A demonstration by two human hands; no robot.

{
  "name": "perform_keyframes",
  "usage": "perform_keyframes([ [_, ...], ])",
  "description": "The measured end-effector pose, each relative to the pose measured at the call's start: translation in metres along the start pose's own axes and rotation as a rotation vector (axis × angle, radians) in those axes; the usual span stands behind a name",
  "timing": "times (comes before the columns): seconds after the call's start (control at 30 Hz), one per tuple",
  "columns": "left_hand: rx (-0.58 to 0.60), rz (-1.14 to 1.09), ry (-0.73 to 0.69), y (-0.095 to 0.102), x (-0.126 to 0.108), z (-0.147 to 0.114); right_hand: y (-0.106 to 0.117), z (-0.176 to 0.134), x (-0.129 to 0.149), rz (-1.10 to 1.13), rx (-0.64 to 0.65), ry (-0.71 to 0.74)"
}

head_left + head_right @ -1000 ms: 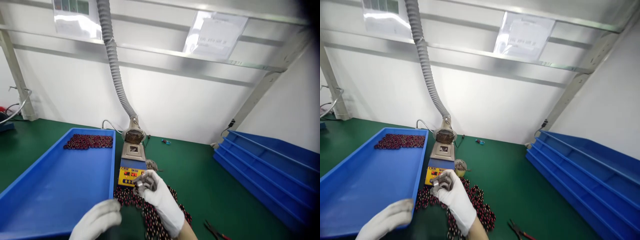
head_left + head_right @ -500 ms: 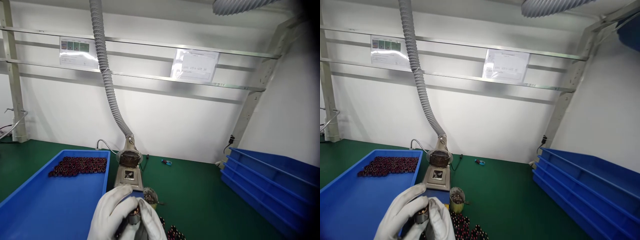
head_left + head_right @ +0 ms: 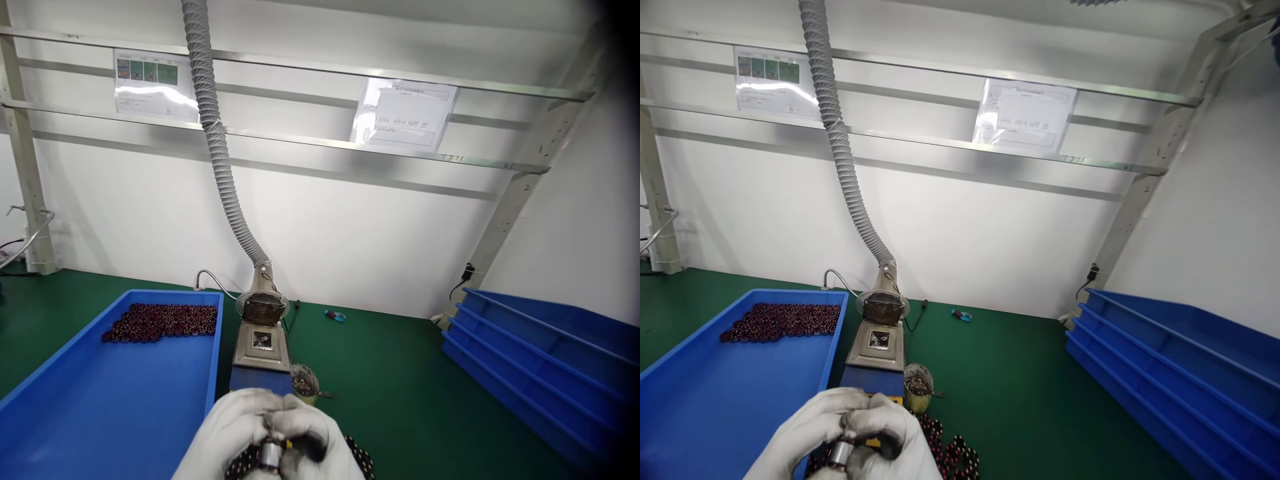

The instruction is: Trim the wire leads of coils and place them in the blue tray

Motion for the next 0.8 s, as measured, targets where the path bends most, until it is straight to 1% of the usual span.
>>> perform_keyframes([
  [0.07, -0.026, 0.106, -0.089, 0.001, -0.001, 0.002, -0.002, 0.001, 0.003, -0.072, 0.03, 0.043],
  [0.13, -0.099, 0.283, -0.237, 0.004, -0.003, 0.003, -0.003, 0.002, 0.004, -0.133, 0.033, 0.087],
  [0.17, -0.13, 0.383, -0.307, 0.006, -0.004, 0.003, -0.004, 0.002, 0.004, -0.131, 0.024, 0.088],
  [0.23, -0.17, 0.536, -0.401, 0.01, -0.006, 0.003, -0.004, 0.002, 0.0, -0.012, -0.025, 0.049],
  [0.3, -0.188, 0.597, -0.416, 0.014, -0.008, 0.002, -0.004, 0.002, -0.004, 0.162, -0.099, 0.021],
  [0.33, -0.204, 0.607, -0.411, 0.017, -0.009, 0.002, -0.004, 0.003, -0.004, 0.207, -0.116, 0.019],
  [0.4, -0.246, 0.608, -0.409, 0.021, -0.01, 0.002, -0.006, 0.003, -0.002, 0.169, -0.089, 0.034],
  [0.5, -0.247, 0.625, -0.417, 0.021, -0.011, 0.004, -0.01, 0.003, 0.001, 0.038, -0.028, 0.05],
  [0.57, -0.244, 0.637, -0.421, 0.02, -0.013, 0.006, -0.011, 0.001, 0.002, 0.005, -0.058, 0.084],
  [0.63, -0.264, 0.638, -0.416, 0.019, -0.017, 0.008, -0.009, -0.001, -0.001, 0.027, -0.106, 0.088],
  [0.8, -0.287, 0.678, -0.455, 0.02, -0.023, 0.009, 0.008, 0.002, -0.013, 0.378, -0.246, -0.021],
])
Point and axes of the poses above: each hand's wrist, its own z-axis towards the middle knuckle, its own y-axis out of the back of the hand, x = y × z, the point moved 3 cm from there along z, towards the middle knuckle, and after that the axes turned 13 degrees about y, right-handed, at the moved point
